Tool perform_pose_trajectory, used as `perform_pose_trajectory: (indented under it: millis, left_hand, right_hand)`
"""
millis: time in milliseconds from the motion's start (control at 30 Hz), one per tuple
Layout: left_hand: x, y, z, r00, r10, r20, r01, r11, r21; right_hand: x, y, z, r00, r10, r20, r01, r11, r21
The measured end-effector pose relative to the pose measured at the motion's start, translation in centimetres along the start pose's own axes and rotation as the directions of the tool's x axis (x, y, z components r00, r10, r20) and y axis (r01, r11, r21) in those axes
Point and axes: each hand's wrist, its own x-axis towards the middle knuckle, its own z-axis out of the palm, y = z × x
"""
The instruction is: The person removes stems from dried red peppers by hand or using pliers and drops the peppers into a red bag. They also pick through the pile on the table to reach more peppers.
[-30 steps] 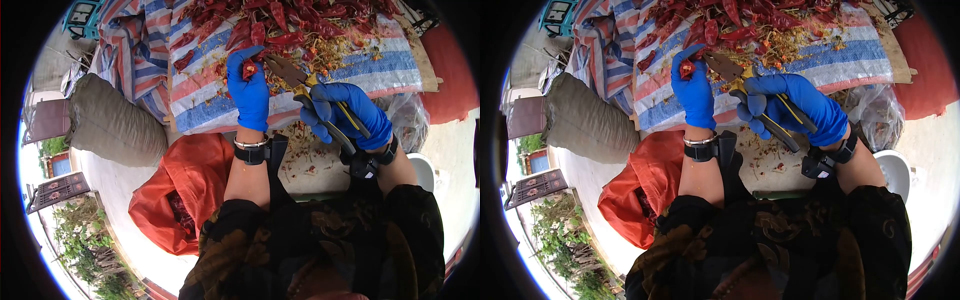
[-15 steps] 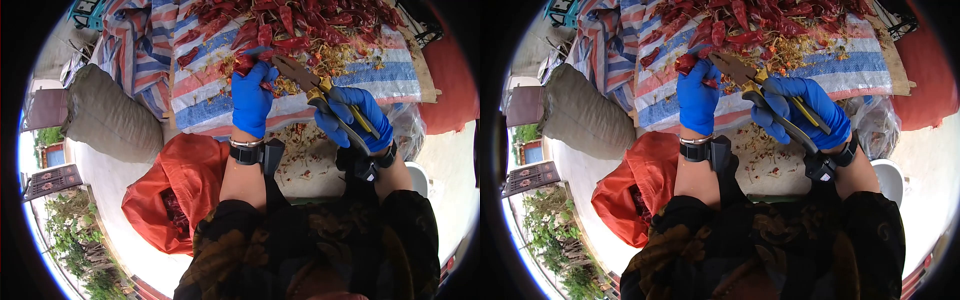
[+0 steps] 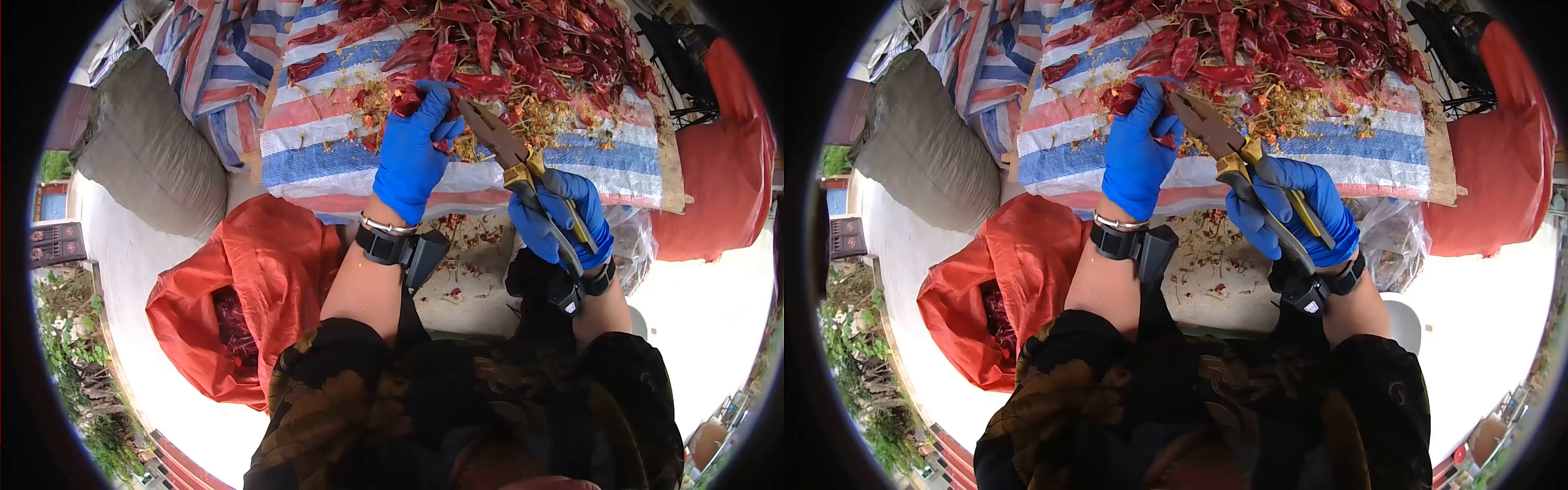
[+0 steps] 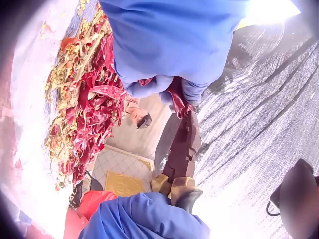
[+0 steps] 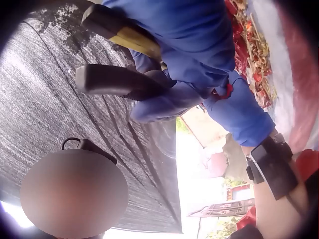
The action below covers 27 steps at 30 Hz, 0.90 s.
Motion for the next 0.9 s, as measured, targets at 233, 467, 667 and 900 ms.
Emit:
perform_pose_trajectory:
  millis: [233, 467, 667, 900]
  left_hand:
    - [1.1, 1.9, -1.5, 0.941, -0.128, -0.312, 0.011, 0.936, -0.351]
    - [0.6, 0.8, -1.5, 0.977, 0.048, -0.208, -0.078, 0.988, -0.136]
    - [0.5, 0.5, -0.7, 0.979, 0.181, -0.094, -0.174, 0.982, 0.076]
    - [0.5, 0.0, 0.0, 0.948, 0.316, -0.029, -0.293, 0.906, 0.305]
  right_hand:
    - [-0.8, -1.1, 2.3, 0.991, -0.090, -0.098, 0.061, 0.962, -0.265]
    - [-0.2, -1.2, 2.5, 0.978, -0.109, -0.175, 0.023, 0.901, -0.433]
    - [0.2, -0.1, 1.5, 0.996, 0.045, -0.076, -0.070, 0.924, -0.375]
    - [0.6, 0.1, 1.5, 0.989, 0.100, -0.111, -0.117, 0.980, -0.159]
